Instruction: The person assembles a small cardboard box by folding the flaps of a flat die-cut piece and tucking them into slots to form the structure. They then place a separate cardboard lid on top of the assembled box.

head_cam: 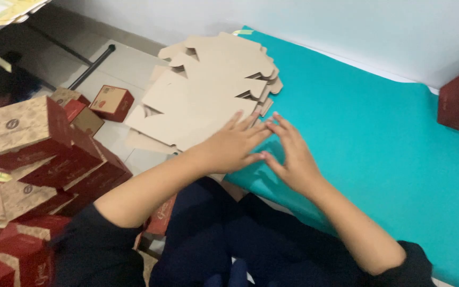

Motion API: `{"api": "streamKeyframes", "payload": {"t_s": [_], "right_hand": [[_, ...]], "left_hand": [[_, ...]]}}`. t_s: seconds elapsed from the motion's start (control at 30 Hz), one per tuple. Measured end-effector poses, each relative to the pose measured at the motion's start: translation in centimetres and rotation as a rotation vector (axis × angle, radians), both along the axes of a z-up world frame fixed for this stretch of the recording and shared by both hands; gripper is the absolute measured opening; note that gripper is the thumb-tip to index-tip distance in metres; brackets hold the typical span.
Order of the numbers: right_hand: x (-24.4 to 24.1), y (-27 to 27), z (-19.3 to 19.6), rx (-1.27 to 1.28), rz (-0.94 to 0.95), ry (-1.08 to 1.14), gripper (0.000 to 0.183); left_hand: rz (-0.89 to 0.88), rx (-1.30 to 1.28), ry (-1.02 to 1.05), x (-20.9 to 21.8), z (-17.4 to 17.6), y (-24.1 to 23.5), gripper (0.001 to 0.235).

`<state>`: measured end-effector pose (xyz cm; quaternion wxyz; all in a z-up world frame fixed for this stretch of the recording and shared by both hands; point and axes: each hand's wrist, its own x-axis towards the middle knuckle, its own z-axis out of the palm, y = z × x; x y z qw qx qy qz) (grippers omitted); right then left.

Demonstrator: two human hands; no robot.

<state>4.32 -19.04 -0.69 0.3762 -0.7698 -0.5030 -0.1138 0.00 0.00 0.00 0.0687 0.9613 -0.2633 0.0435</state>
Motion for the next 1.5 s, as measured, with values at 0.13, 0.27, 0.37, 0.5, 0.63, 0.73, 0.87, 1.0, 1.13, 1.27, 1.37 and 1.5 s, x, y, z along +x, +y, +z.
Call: {"api": "streamKeyframes", "payload": {"t_s": [0.13, 0.27, 0.37, 0.5, 0.63, 0.73, 0.87, 1.0, 1.13, 1.27, 1.37, 1.5], "right_hand": [[-2.3, 7.1, -2.4, -0.179, 0.061, 0.092, 0.066], [-1.6, 10.7, -6.4, -0.535, 0.098, -0.137, 0.048], [-2.1, 11.1, -7.4, -0.618, 0.070, -0.363, 0.039], [-1.3, 11.4, -11.3, -0.657, -0.081, -0.792, 0.027], [-1.7, 11.2, -11.0, -0.596, -0.100, -0.746, 0.019], [-2.7, 11.2, -10.3, -0.571, -0.176, -0.757, 0.017], [-4.2, 11.1, -3.9, -0.366, -0.205, -0.774, 0.015], [-4.0, 9.6, 2.8, 0.032, -0.222, -0.930, 0.015], [-2.8, 3.2, 3.9, 0.073, -0.230, -0.934, 0.015], [-3.2, -5.3, 2.6, -0.081, -0.379, -0.888, 0.017], [-3.4, -11.5, 0.4, -0.224, -0.464, -0.763, 0.021], [-2.5, -18.5, -3.0, -0.311, -0.507, -0.555, 0.015]], "left_hand": [[0.287, 0.012, 0.167, -4.9, -0.4, 10.2, 0.065], [0.565, -0.236, 0.344, -8.6, -2.4, 16.5, 0.072], [0.566, -0.392, 0.361, -9.6, -3.8, 17.6, 0.073], [0.552, -0.327, 0.274, -9.6, -4.7, 17.2, 0.069], [0.563, -0.332, 0.265, -9.8, -5.2, 17.3, 0.069], [0.571, -0.372, 0.256, -10.0, -5.3, 17.1, 0.069], [0.601, -0.336, 0.113, -9.8, -5.4, 15.9, 0.064], [0.524, -0.196, -0.441, -8.8, -5.5, 14.5, 0.050], [0.432, -0.203, -0.705, -7.1, -4.1, 11.1, 0.036], [0.182, -0.205, -0.794, -5.1, -2.4, 5.2, 0.019], [0.017, -0.203, -0.752, -2.5, -3.0, 0.4, 0.014], [-0.055, -0.151, -0.753, 1.5, -5.3, -5.8, 0.016]]}}
